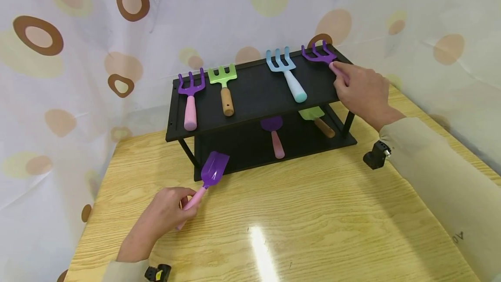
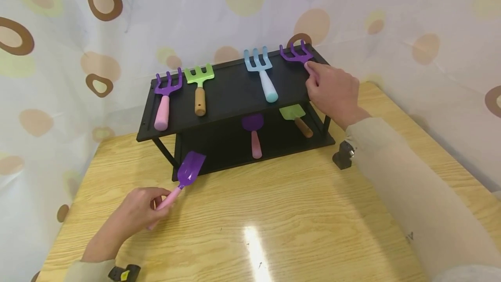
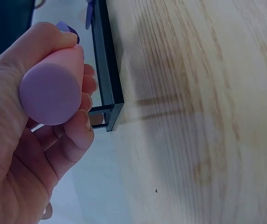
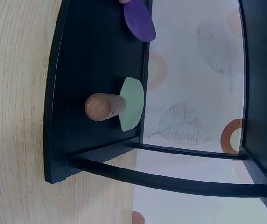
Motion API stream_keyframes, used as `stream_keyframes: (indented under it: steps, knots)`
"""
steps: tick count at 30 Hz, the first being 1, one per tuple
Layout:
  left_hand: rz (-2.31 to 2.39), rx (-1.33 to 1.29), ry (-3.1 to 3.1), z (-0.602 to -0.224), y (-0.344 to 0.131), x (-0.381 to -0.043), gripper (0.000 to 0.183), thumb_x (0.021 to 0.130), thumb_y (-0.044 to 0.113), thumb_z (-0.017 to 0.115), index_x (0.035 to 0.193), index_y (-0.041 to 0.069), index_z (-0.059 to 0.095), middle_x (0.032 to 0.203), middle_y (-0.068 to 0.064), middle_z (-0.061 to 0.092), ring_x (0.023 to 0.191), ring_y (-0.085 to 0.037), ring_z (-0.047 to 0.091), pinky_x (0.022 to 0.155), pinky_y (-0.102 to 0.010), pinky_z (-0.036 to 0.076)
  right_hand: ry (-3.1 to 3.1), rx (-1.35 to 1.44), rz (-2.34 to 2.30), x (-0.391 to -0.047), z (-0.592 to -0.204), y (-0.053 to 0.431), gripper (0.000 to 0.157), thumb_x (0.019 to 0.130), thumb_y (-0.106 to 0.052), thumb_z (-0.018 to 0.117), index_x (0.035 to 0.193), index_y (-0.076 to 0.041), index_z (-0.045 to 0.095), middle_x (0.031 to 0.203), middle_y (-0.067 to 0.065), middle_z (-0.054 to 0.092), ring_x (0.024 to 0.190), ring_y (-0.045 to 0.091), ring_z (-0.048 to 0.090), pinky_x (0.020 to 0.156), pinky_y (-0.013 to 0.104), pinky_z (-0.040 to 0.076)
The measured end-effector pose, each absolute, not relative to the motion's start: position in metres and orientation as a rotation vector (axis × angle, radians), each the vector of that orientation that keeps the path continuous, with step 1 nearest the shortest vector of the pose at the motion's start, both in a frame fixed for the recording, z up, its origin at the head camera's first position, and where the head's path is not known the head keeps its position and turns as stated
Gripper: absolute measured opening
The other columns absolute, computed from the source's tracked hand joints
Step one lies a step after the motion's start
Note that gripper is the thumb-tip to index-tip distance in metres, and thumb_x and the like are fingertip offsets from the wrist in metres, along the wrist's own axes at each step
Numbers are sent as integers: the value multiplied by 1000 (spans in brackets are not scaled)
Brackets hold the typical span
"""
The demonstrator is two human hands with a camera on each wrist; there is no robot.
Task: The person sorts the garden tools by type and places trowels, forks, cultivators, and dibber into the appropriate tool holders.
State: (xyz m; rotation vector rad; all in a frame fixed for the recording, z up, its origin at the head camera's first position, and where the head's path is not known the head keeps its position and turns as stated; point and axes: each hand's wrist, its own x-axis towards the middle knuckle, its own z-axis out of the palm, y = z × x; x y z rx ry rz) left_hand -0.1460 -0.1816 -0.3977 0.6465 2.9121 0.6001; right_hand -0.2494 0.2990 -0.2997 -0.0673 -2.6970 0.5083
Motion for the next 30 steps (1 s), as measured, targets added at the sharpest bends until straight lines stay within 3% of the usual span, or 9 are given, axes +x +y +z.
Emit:
stream_keyframes:
  steps: [8, 17, 23, 30]
  knots:
    - [647, 673, 2924, -397, -183, -145, 6, 83, 15, 73, 86, 12, 69, 58, 12, 53, 37, 2, 45, 41, -19, 38, -2713, -77, 487, -250, -297, 299, 49, 100, -34, 34, 144, -26, 53, 131, 25, 60, 95, 50, 62, 49, 44, 40]
    - [618, 666, 2965, -395, -176, -150, 17, 85, 18, 71, 99, 8, 72, 60, 10, 55, 44, -1, 45, 46, -19, 39, -2715, -84, 501, -250, -297, 297, 49, 99, -34, 34, 144, -27, 52, 133, 25, 59, 98, 52, 62, 50, 45, 40]
    - [601, 619, 3023, -395, -165, -157, 14, 86, 20, 70, 93, 8, 71, 59, 7, 55, 49, -5, 46, 49, -20, 39, -2700, -70, 505, -250, -299, 296, 48, 100, -34, 35, 144, -27, 53, 131, 25, 60, 95, 51, 62, 49, 44, 38]
    - [597, 455, 3019, -400, -145, -164, 22, 87, 21, 69, 100, 4, 71, 58, 4, 56, 54, -9, 51, 51, -21, 42, -2701, -83, 501, -252, -299, 298, 49, 99, -34, 35, 144, -28, 53, 131, 25, 60, 95, 50, 62, 51, 46, 39]
